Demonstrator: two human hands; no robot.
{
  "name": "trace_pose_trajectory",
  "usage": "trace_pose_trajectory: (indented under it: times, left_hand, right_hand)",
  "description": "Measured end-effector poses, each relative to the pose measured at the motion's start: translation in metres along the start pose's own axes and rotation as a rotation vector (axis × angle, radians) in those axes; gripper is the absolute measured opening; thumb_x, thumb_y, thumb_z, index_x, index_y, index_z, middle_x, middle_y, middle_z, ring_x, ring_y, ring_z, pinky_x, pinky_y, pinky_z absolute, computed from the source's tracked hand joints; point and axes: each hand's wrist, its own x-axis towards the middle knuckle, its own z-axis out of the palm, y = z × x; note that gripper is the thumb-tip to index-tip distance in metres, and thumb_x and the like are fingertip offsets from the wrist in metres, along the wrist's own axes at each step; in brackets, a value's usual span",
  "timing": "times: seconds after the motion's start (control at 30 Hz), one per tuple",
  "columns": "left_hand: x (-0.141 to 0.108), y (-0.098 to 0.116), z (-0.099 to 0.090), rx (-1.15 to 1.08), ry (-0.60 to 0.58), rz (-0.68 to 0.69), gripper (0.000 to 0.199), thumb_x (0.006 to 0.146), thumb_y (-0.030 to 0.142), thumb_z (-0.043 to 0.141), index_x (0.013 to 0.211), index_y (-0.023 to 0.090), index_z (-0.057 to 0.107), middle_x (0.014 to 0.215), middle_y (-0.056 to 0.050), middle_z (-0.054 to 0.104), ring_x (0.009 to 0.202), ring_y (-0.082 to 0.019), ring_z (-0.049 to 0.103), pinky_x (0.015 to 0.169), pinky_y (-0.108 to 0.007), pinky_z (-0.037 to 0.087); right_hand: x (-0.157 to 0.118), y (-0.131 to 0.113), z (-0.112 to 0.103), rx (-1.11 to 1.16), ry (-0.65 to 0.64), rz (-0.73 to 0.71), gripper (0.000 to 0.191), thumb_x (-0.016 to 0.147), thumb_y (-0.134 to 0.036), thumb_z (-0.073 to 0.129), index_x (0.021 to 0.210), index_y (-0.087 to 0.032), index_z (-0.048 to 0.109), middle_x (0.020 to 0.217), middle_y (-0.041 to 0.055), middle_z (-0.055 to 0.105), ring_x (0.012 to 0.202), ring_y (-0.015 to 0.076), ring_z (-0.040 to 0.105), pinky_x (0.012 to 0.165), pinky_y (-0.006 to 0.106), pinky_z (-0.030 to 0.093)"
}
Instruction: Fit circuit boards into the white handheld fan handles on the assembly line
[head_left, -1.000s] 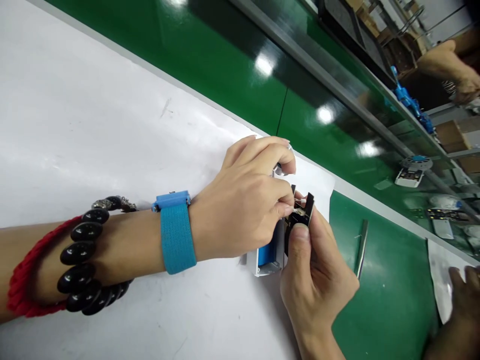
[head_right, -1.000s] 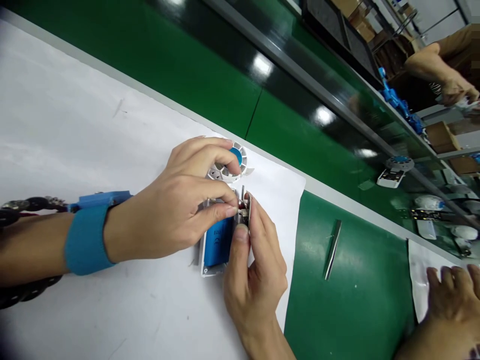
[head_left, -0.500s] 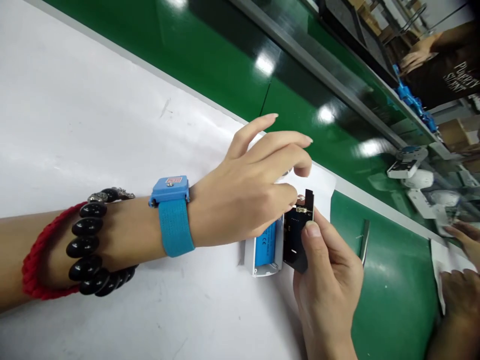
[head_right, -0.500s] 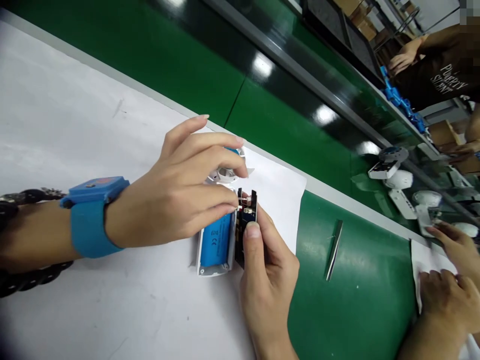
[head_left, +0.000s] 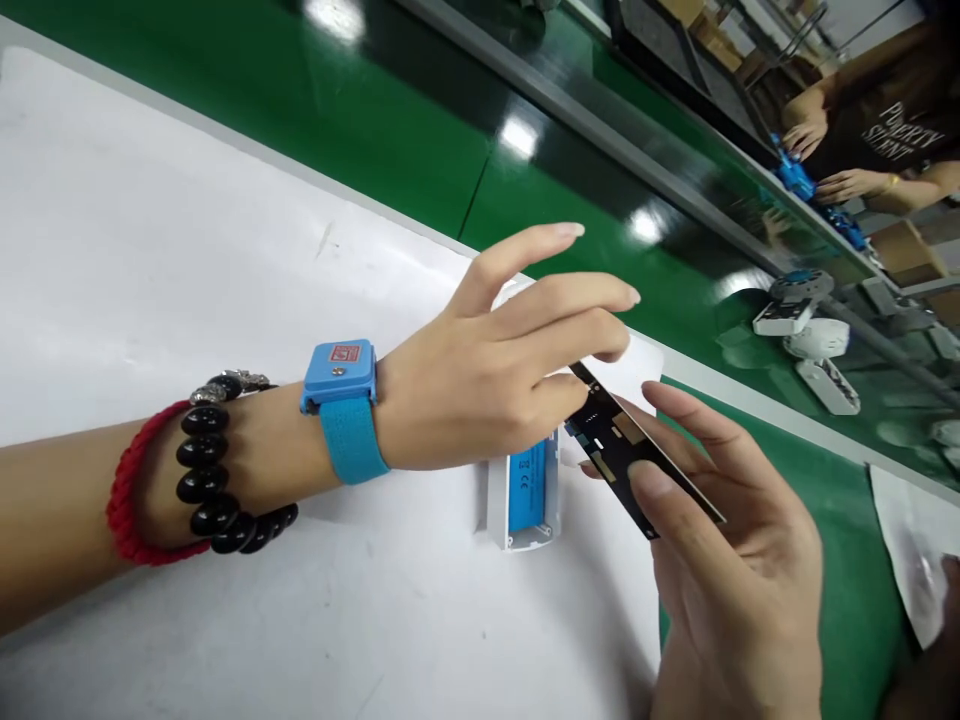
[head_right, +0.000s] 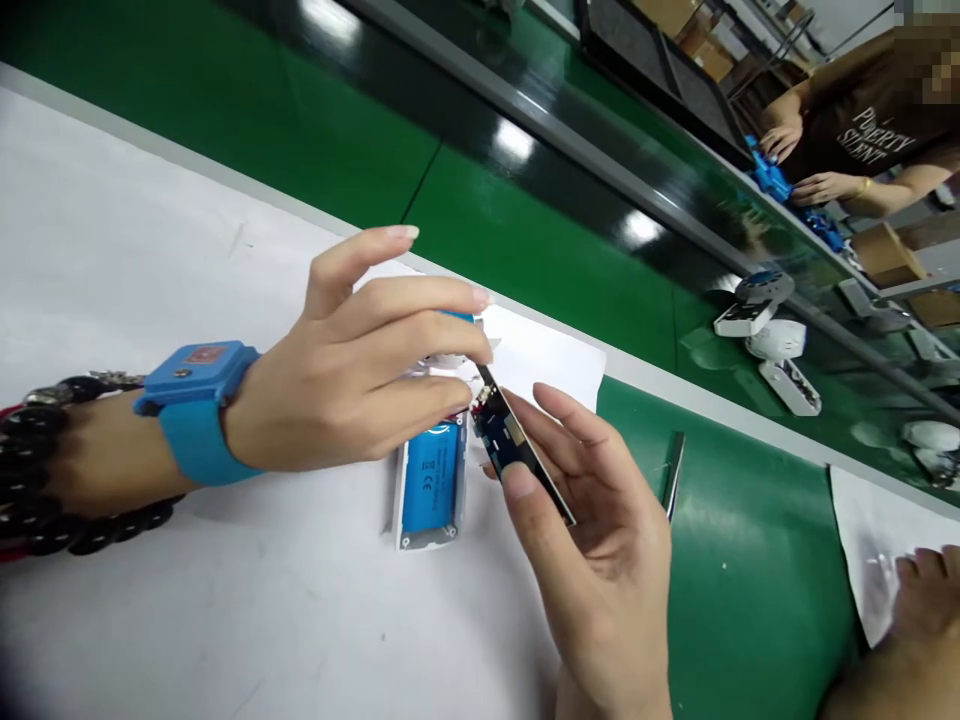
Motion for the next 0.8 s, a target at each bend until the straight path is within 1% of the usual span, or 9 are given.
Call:
trace_pose_trajectory:
  times: [0.07, 0.13, 0.23, 0.3, 0.43, 0.5, 0.6, 0.67, 0.8]
  left_hand:
    - [-0.001, 0.000, 0.001, 0.020, -0.004, -0.018, 0.029, 0.089, 0.004, 0.044, 0.072, 0.017, 0.065, 0.107, -0.002, 0.069, 0.120, -0.023, 0.060, 0.115, -0.050, 0.040]
    - [-0.002, 0.000, 0.002, 0.040, -0.019, -0.009, 0.031, 0.091, 0.006, 0.041, 0.075, 0.018, 0.065, 0.107, -0.001, 0.069, 0.121, -0.022, 0.059, 0.116, -0.050, 0.039]
    - [-0.002, 0.001, 0.001, 0.066, -0.059, -0.012, 0.037, 0.093, 0.006, 0.034, 0.076, 0.019, 0.064, 0.106, 0.002, 0.068, 0.123, -0.018, 0.058, 0.118, -0.048, 0.037]
    - [-0.001, 0.001, 0.000, 0.067, -0.074, -0.029, 0.039, 0.093, 0.006, 0.032, 0.072, 0.018, 0.063, 0.103, 0.003, 0.068, 0.121, -0.018, 0.059, 0.118, -0.048, 0.036]
    - [-0.001, 0.001, 0.000, 0.040, -0.068, -0.016, 0.029, 0.090, 0.005, 0.045, 0.069, 0.017, 0.062, 0.099, -0.002, 0.070, 0.117, -0.022, 0.063, 0.115, -0.054, 0.041]
    - [-0.001, 0.001, 0.000, 0.026, -0.079, -0.034, 0.027, 0.089, 0.005, 0.047, 0.070, 0.018, 0.061, 0.100, -0.001, 0.070, 0.119, -0.022, 0.062, 0.117, -0.054, 0.040]
    - [0.000, 0.002, 0.000, -0.019, -0.148, -0.103, 0.032, 0.092, 0.006, 0.041, 0.069, 0.020, 0.059, 0.102, 0.002, 0.069, 0.123, -0.019, 0.059, 0.122, -0.051, 0.033]
    - [0.003, 0.002, 0.000, -0.097, -0.202, -0.153, 0.035, 0.093, 0.006, 0.038, 0.068, 0.020, 0.058, 0.101, 0.003, 0.069, 0.124, -0.018, 0.059, 0.122, -0.052, 0.031]
    - [0.006, 0.001, -0.003, -0.287, -0.217, -0.302, 0.031, 0.091, 0.008, 0.044, 0.066, 0.022, 0.057, 0.099, 0.006, 0.068, 0.122, -0.018, 0.060, 0.123, -0.055, 0.028]
  right_hand:
    - [-0.001, 0.000, 0.004, -0.081, 0.113, -0.054, 0.033, 0.088, -0.029, 0.074, 0.121, -0.028, 0.068, 0.104, 0.0062, 0.073, 0.086, 0.0258, 0.073, 0.067, 0.034, 0.065]
    - [0.000, -0.001, 0.009, -0.181, 0.241, -0.118, 0.030, 0.087, -0.031, 0.076, 0.116, -0.026, 0.071, 0.096, 0.0051, 0.074, 0.071, 0.0223, 0.071, 0.056, 0.032, 0.063]
    - [0.004, -0.008, 0.016, -0.296, 0.343, -0.197, 0.028, 0.084, -0.031, 0.079, 0.110, -0.022, 0.074, 0.083, 0.0032, 0.074, 0.058, 0.0172, 0.067, 0.047, 0.027, 0.058]
    - [0.006, -0.013, 0.019, -0.314, 0.331, -0.215, 0.024, 0.085, -0.031, 0.079, 0.106, -0.020, 0.075, 0.082, 0.0032, 0.074, 0.058, 0.0162, 0.066, 0.046, 0.026, 0.057]
    - [0.007, -0.019, 0.020, -0.319, 0.296, -0.192, 0.023, 0.087, -0.032, 0.077, 0.106, -0.020, 0.075, 0.083, 0.0042, 0.074, 0.061, 0.0184, 0.068, 0.045, 0.027, 0.057]
    - [0.007, -0.020, 0.019, -0.329, 0.289, -0.183, 0.025, 0.086, -0.033, 0.077, 0.107, -0.019, 0.075, 0.082, 0.0051, 0.073, 0.060, 0.0199, 0.068, 0.044, 0.029, 0.057]
    - [0.008, -0.021, 0.018, -0.337, 0.283, -0.186, 0.028, 0.085, -0.034, 0.078, 0.107, -0.017, 0.075, 0.083, 0.0063, 0.073, 0.060, 0.0213, 0.067, 0.042, 0.030, 0.056]
    - [0.009, -0.022, 0.018, -0.349, 0.279, -0.174, 0.027, 0.085, -0.034, 0.077, 0.107, -0.018, 0.075, 0.083, 0.0062, 0.073, 0.059, 0.0214, 0.067, 0.042, 0.030, 0.055]
    - [0.010, -0.024, 0.018, -0.380, 0.265, -0.135, 0.026, 0.086, -0.037, 0.076, 0.106, -0.021, 0.075, 0.083, 0.0058, 0.072, 0.058, 0.0231, 0.066, 0.043, 0.032, 0.054]
